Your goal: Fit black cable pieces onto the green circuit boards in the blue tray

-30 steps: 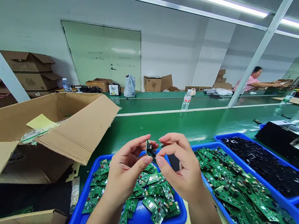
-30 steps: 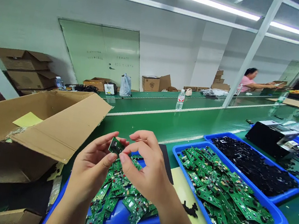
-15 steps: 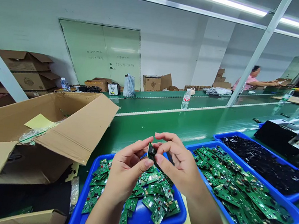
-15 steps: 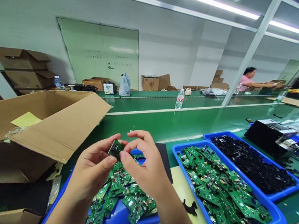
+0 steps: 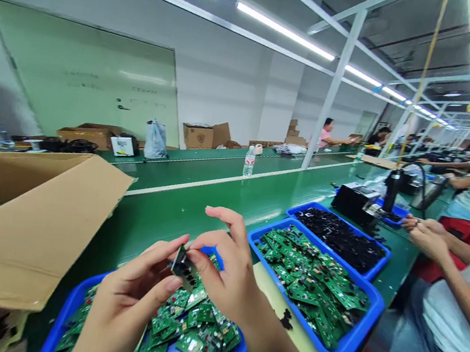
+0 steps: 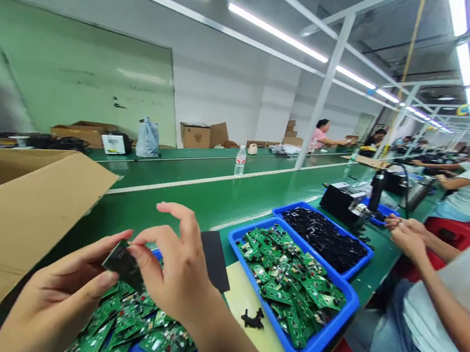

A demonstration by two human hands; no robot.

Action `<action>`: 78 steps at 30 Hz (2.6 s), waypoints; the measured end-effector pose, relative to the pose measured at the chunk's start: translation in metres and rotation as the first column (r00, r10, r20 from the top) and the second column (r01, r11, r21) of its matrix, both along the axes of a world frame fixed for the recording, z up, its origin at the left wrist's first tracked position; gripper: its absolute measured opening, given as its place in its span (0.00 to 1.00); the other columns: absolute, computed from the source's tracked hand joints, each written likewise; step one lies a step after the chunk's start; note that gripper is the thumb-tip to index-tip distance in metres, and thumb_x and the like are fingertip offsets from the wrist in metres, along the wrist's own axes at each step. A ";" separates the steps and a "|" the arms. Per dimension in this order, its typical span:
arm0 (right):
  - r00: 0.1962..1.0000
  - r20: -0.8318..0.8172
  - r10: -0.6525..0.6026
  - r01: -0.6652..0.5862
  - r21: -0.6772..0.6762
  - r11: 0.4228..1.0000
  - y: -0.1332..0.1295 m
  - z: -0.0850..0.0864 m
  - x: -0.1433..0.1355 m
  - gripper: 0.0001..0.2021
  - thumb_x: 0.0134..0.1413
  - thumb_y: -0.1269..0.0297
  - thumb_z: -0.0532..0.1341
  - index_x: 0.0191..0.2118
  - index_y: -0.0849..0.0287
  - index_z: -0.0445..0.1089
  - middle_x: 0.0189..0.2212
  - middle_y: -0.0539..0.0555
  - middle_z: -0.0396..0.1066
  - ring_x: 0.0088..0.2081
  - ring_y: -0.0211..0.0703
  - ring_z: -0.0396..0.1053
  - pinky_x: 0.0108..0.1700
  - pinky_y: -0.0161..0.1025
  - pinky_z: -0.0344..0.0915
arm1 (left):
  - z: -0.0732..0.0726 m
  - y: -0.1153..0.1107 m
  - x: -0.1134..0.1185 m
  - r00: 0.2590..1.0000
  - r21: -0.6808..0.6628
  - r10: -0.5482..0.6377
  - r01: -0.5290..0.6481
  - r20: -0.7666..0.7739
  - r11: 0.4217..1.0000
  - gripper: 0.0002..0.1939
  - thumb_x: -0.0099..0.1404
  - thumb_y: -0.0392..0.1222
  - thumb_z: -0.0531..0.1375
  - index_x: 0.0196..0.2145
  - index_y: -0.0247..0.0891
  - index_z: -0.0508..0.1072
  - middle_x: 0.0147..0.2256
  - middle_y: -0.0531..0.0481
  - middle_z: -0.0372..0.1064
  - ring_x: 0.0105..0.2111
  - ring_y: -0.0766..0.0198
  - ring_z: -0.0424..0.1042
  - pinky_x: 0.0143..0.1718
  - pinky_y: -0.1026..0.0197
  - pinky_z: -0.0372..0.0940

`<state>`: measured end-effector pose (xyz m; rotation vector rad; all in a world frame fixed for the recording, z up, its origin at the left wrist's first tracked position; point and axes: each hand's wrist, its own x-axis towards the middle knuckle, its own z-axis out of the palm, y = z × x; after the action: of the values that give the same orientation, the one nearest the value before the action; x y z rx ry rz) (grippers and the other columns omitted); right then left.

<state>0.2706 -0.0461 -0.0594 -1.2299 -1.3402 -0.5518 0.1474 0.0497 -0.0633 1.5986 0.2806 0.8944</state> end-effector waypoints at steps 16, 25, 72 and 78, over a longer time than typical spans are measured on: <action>0.996 0.071 -0.058 0.054 0.051 0.997 0.002 0.002 0.003 0.05 0.63 0.68 0.55 0.39 0.57 0.67 0.50 0.61 0.61 0.56 0.46 0.62 0.52 0.45 0.67 | 0.002 -0.001 0.001 0.996 -0.027 0.057 -0.059 -0.069 0.998 0.24 0.48 0.50 0.70 0.44 0.44 0.78 0.33 0.48 0.77 0.40 0.53 0.75 0.38 0.61 0.73; 0.994 0.100 -0.033 0.024 0.089 0.996 0.000 0.003 0.005 0.06 0.62 0.72 0.54 0.39 0.57 0.67 0.49 0.60 0.62 0.55 0.46 0.63 0.51 0.45 0.70 | -0.002 0.005 0.003 0.998 -0.005 -0.046 0.046 -0.044 0.999 0.19 0.50 0.48 0.70 0.42 0.49 0.79 0.37 0.48 0.78 0.38 0.56 0.77 0.37 0.67 0.72; 0.978 0.203 -0.050 0.030 0.102 0.994 0.001 -0.007 0.007 0.21 0.49 0.82 0.54 0.44 0.49 0.68 0.55 0.54 0.53 0.55 0.48 0.63 0.58 0.54 0.63 | -0.041 0.023 -0.001 0.984 -0.137 -0.141 0.126 -0.109 0.983 0.20 0.56 0.52 0.65 0.46 0.47 0.78 0.46 0.46 0.75 0.47 0.51 0.74 0.46 0.58 0.71; 0.982 0.187 -0.001 -0.015 0.085 0.996 0.000 -0.005 0.004 0.23 0.55 0.80 0.52 0.51 0.47 0.65 0.57 0.55 0.52 0.55 0.47 0.63 0.57 0.53 0.64 | -0.027 0.019 0.001 0.993 -0.030 -0.101 0.099 -0.057 0.995 0.18 0.53 0.49 0.68 0.43 0.48 0.79 0.43 0.47 0.77 0.45 0.49 0.75 0.45 0.58 0.72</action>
<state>0.2747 -0.0463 -0.0642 -1.1241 -1.4612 -0.7275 0.1488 0.0683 -0.0904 1.6013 0.2507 0.7644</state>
